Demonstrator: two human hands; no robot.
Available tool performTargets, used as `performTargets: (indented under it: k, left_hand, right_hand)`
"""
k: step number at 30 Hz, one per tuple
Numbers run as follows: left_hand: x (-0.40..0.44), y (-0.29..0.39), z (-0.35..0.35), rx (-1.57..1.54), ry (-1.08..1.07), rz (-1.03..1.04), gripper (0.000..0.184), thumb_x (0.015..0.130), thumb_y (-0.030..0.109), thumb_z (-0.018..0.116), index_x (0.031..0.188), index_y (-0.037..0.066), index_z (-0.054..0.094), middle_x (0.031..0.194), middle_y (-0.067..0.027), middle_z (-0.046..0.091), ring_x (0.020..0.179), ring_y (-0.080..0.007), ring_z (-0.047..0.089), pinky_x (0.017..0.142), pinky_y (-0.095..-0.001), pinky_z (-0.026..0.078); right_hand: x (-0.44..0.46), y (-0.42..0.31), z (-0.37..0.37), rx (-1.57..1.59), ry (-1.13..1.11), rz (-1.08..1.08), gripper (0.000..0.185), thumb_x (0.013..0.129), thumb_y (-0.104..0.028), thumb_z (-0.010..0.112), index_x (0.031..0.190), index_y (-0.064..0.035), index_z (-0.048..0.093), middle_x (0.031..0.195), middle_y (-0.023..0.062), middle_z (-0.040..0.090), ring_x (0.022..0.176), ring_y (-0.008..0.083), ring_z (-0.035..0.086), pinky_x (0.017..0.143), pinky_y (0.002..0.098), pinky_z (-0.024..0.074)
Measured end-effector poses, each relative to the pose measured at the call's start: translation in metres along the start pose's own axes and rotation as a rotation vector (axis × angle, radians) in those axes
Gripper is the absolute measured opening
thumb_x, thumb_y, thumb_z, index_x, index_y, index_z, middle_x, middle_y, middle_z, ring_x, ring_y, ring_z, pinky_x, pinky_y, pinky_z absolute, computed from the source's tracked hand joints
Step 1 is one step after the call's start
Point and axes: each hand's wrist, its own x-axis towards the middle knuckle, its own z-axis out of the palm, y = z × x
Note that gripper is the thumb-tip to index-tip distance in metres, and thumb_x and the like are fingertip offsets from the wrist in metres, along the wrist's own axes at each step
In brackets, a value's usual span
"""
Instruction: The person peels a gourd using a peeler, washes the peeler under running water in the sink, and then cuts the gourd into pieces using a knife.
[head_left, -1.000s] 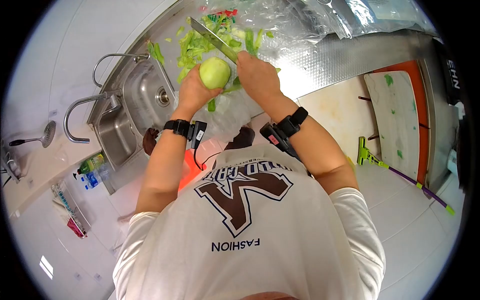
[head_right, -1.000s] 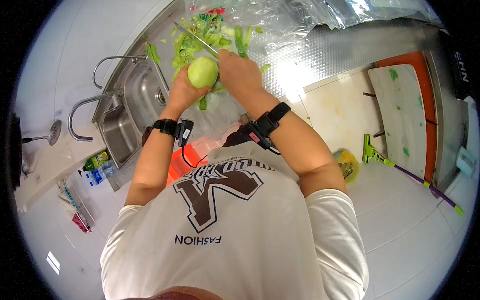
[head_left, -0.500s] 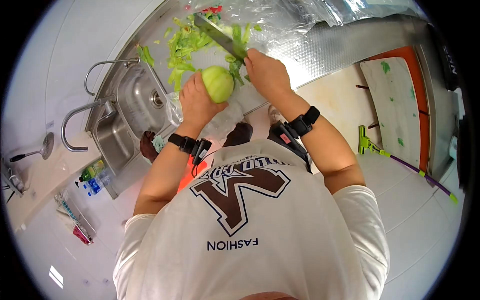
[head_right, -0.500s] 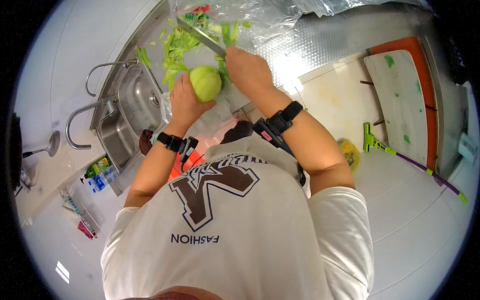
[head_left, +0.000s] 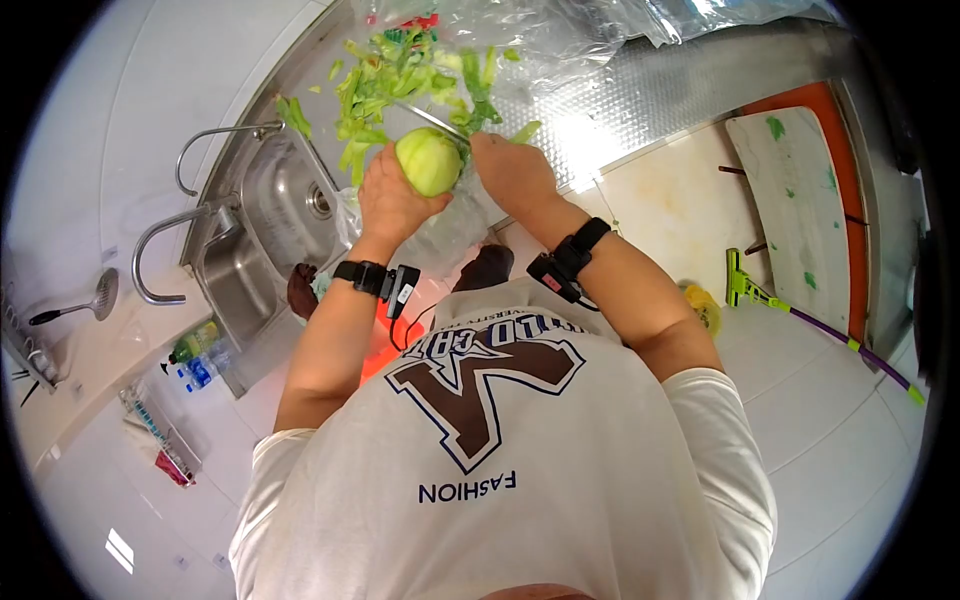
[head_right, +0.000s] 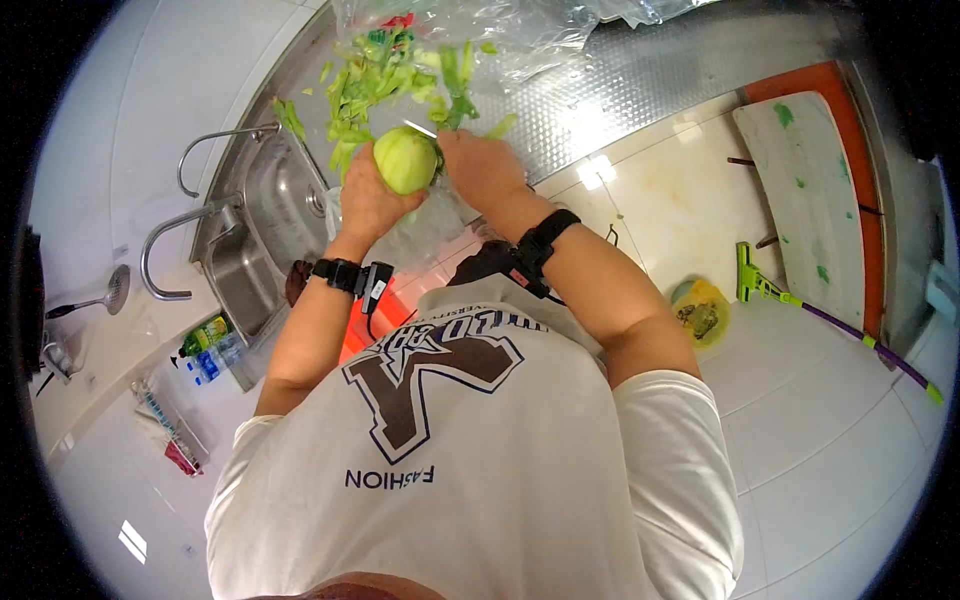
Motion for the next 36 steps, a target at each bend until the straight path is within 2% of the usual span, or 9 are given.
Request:
performTargets:
  k: [7, 20, 23, 26, 28, 31, 34, 35, 36]
  left_hand:
    - [0.0, -0.004, 0.004, -0.002, -0.019, -0.02, 0.111, 0.057, 0.042, 0.088, 0.141, 0.0, 0.031, 0.133, -0.0203, 0.048, 0.126, -0.0352, 0.045, 0.103, -0.0456, 0.04]
    - [0.004, -0.001, -0.007, -0.15, -0.058, -0.038, 0.104, 0.055, 0.034, 0.089, 0.135, -0.009, 0.039, 0.125, -0.0265, 0.054, 0.12, -0.038, 0.051, 0.103, -0.0417, 0.042]
    - [0.007, -0.013, 0.0, 0.008, 0.013, 0.163, 0.104, 0.054, 0.036, 0.09, 0.136, -0.004, 0.039, 0.126, -0.0232, 0.053, 0.118, -0.0373, 0.052, 0.1, -0.0433, 0.044]
    - [0.001, -0.016, 0.003, -0.112, -0.027, 0.046, 0.105, 0.055, 0.033, 0.089, 0.137, -0.008, 0.037, 0.129, -0.026, 0.052, 0.122, -0.0393, 0.05, 0.105, -0.0427, 0.04]
    - [0.001, -0.023, 0.005, -0.076, 0.025, 0.135, 0.106, 0.055, 0.033, 0.089, 0.139, -0.005, 0.036, 0.134, -0.0251, 0.048, 0.125, -0.0394, 0.046, 0.107, -0.0431, 0.038]
    - [-0.005, -0.022, 0.001, -0.114, 0.017, 0.13, 0.105, 0.056, 0.033, 0.089, 0.14, -0.002, 0.035, 0.137, -0.0242, 0.046, 0.127, -0.0385, 0.044, 0.108, -0.043, 0.037]
    - [-0.007, -0.02, 0.002, -0.085, 0.038, 0.14, 0.104, 0.057, 0.034, 0.088, 0.139, -0.002, 0.035, 0.136, -0.024, 0.046, 0.128, -0.0386, 0.044, 0.108, -0.0432, 0.037]
    - [-0.006, -0.019, 0.002, -0.085, 0.037, 0.142, 0.104, 0.057, 0.034, 0.088, 0.139, -0.002, 0.035, 0.136, -0.024, 0.046, 0.128, -0.0386, 0.044, 0.108, -0.0432, 0.037]
    - [-0.005, -0.016, 0.001, -0.059, 0.038, 0.151, 0.104, 0.057, 0.034, 0.088, 0.139, -0.002, 0.036, 0.135, -0.0232, 0.048, 0.126, -0.0379, 0.046, 0.107, -0.0436, 0.038]
  right_hand:
    - [0.003, -0.009, -0.016, 0.146, 0.06, 0.117, 0.01, 0.091, -0.013, 0.048, 0.096, -0.0053, 0.051, 0.089, 0.016, 0.066, 0.076, 0.0365, 0.068, 0.064, 0.0477, 0.0535]
    - [0.019, -0.005, 0.021, 0.124, 0.06, -0.045, 0.01, 0.089, -0.014, 0.049, 0.096, -0.0078, 0.053, 0.088, 0.0146, 0.066, 0.075, 0.0363, 0.067, 0.062, 0.0477, 0.0526]
    - [0.035, -0.005, 0.029, 0.076, -0.043, 0.014, 0.009, 0.089, -0.014, 0.049, 0.094, -0.0083, 0.053, 0.085, 0.0143, 0.066, 0.072, 0.0359, 0.067, 0.06, 0.0476, 0.052]
    - [0.034, -0.014, 0.004, 0.032, 0.089, 0.049, 0.008, 0.089, -0.015, 0.05, 0.093, -0.0095, 0.054, 0.083, 0.0137, 0.066, 0.07, 0.0346, 0.067, 0.06, 0.0469, 0.0522]
    - [0.035, -0.006, -0.021, 0.22, 0.449, -0.026, 0.013, 0.094, -0.019, 0.053, 0.094, -0.0057, 0.055, 0.077, 0.0151, 0.066, 0.061, 0.0318, 0.066, 0.054, 0.0422, 0.0509]
    - [0.029, 0.013, -0.061, 0.493, 0.376, 0.157, 0.018, 0.095, -0.021, 0.058, 0.092, -0.0034, 0.056, 0.071, 0.0121, 0.064, 0.052, 0.0248, 0.062, 0.05, 0.0364, 0.049]
    - [0.017, 0.038, -0.067, 0.503, 0.37, 0.22, 0.019, 0.095, -0.019, 0.059, 0.089, -0.0011, 0.054, 0.067, 0.011, 0.062, 0.049, 0.0185, 0.059, 0.048, 0.0325, 0.0467]
    - [0.011, 0.043, -0.066, 0.503, 0.372, 0.222, 0.019, 0.095, -0.019, 0.059, 0.089, -0.0011, 0.054, 0.067, 0.011, 0.062, 0.049, 0.0185, 0.059, 0.048, 0.0325, 0.0467]
    - [0.004, 0.046, -0.065, 0.487, 0.324, 0.266, 0.02, 0.094, -0.02, 0.059, 0.088, -0.0015, 0.054, 0.068, 0.0161, 0.062, 0.058, 0.0302, 0.06, 0.053, 0.0396, 0.0465]
